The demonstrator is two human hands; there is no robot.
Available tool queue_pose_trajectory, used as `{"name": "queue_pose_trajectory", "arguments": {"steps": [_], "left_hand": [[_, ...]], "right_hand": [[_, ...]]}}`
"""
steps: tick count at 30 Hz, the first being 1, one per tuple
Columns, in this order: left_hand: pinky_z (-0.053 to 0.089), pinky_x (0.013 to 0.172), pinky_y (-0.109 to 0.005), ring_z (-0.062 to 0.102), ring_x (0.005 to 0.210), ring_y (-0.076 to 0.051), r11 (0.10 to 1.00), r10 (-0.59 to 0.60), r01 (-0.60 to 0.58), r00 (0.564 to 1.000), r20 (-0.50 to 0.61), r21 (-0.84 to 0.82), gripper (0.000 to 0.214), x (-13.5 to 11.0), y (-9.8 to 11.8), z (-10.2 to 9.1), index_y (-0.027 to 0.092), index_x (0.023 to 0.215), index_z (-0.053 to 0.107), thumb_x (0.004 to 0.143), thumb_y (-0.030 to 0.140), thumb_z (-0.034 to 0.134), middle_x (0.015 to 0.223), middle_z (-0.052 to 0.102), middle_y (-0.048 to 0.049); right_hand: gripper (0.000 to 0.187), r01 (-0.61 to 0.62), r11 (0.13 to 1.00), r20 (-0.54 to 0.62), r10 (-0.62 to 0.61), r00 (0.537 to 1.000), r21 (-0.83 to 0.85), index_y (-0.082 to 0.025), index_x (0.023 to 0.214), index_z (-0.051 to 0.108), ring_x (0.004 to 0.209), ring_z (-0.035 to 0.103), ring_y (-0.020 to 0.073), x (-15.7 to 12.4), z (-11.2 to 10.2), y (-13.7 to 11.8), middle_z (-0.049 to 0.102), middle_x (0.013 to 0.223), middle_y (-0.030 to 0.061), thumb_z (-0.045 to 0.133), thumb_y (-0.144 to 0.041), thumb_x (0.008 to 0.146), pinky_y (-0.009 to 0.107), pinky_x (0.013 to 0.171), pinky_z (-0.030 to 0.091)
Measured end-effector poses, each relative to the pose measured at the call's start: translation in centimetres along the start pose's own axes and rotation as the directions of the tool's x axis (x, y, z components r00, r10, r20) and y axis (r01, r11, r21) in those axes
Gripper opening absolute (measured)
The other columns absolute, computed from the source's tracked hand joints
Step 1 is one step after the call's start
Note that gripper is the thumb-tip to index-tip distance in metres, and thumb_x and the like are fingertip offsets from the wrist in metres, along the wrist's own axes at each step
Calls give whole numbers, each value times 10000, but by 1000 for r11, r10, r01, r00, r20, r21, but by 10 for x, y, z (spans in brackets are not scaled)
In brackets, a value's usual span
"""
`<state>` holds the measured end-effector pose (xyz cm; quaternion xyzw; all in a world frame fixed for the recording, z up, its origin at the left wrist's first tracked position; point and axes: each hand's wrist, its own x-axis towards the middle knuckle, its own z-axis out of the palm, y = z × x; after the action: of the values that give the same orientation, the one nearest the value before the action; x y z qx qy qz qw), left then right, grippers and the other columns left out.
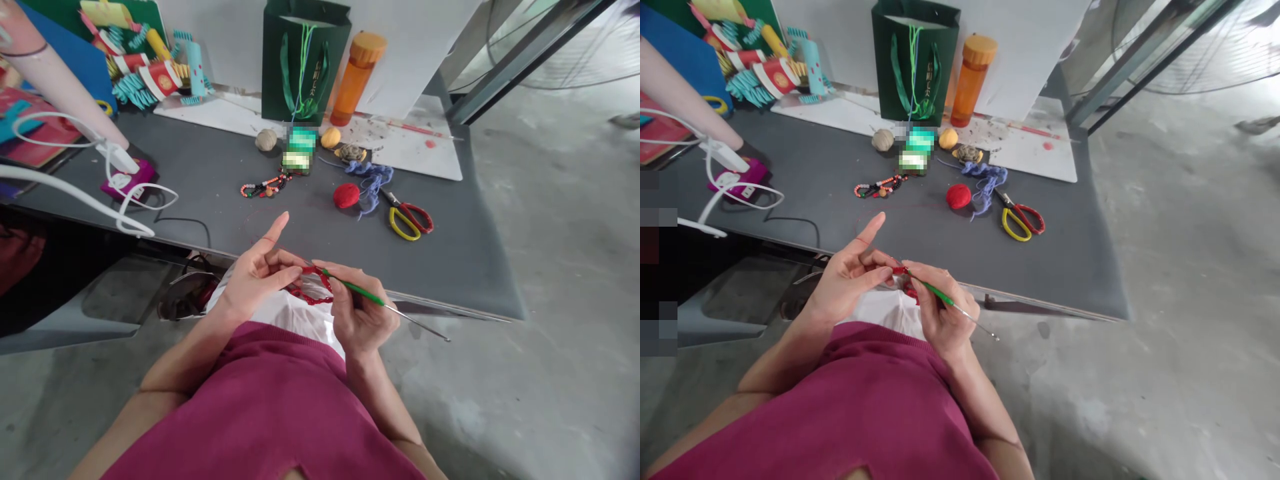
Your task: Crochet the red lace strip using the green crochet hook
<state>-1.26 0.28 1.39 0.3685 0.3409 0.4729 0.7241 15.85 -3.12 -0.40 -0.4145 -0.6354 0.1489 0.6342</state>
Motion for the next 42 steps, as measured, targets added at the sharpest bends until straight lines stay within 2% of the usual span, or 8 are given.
{"name": "queue_pose_trajectory", "arguments": {"steps": [9, 14, 24, 28, 34, 36, 39, 42], "left_hand": [[584, 739, -252, 716, 756, -121, 998, 19, -20, 1000, 11, 60, 941, -1, 2, -3, 322, 1647, 457, 809, 201, 867, 896, 791, 9], [563, 701, -246, 675, 699, -110, 994, 70, -68, 997, -28, 90, 863, 1, 3, -5, 299, 1596, 542, 804, 237, 879, 826, 764, 23], [537, 656, -238, 612, 649, -103, 985, 137, -126, 987, -86, 120, 752, 4, 3, -5, 295, 1489, 663, 780, 271, 912, 763, 743, 32], [536, 649, -228, 597, 640, -98, 983, 151, -141, 985, -87, 117, 708, 4, 4, -3, 300, 1449, 698, 775, 259, 911, 752, 739, 36], [541, 665, -236, 611, 669, -111, 976, 166, -155, 984, -66, 155, 761, 4, 5, -3, 286, 1504, 653, 784, 263, 896, 754, 730, 27], [543, 668, -237, 612, 669, -111, 974, 170, -159, 984, -59, 164, 768, 4, 5, -3, 288, 1513, 645, 787, 267, 894, 763, 736, 23], [543, 670, -237, 611, 665, -108, 975, 169, -158, 984, -59, 158, 757, 3, 5, -2, 290, 1503, 655, 786, 268, 897, 763, 739, 23], [538, 667, -240, 595, 648, -104, 976, 166, -154, 984, -64, 156, 752, 3, 6, -2, 284, 1498, 660, 786, 286, 901, 750, 728, 26]], "right_hand": [[148, -81, 996, -16, 81, 997, -28, -258, 1112, 744, 854, 860, 218, -2, 0, -2, 879, 1012, 37, 662, -182, 1015, 363, 761, 734], [155, -81, 993, -13, 80, 997, -87, -268, 1124, 742, 832, 851, 213, -2, 0, -1, 872, 1019, 34, 650, -204, 1017, 364, 740, 727], [99, -149, 986, -57, 146, 988, -70, -249, 1078, 714, 858, 853, 228, -2, 3, -2, 870, 972, 47, 624, -272, 1045, 394, 770, 723], [110, -167, 985, -58, 164, 985, -41, -245, 1067, 714, 827, 847, 213, 0, 2, -3, 868, 966, 51, 620, -298, 1048, 359, 716, 712], [102, -222, 973, -82, 227, 970, 60, -253, 1069, 738, 779, 841, 194, 1, 4, -3, 878, 969, 39, 643, -269, 1036, 304, 635, 697], [94, -232, 967, -93, 241, 966, 103, -252, 1056, 745, 629, 790, 150, 1, 4, -4, 882, 969, 30, 656, -259, 1027, 260, 535, 653], [88, -265, 957, -96, 277, 956, 118, -240, 1031, 755, 374, 578, 64, 2, 4, -6, 882, 951, 18, 670, -260, 1019, 203, 352, 499], [95, -277, 955, -103, 287, 952, 105, -232, 1012, 756, 307, 472, 41, 3, 4, -7, 876, 907, 14, 678, -287, 1014, 193, 285, 397]]}}
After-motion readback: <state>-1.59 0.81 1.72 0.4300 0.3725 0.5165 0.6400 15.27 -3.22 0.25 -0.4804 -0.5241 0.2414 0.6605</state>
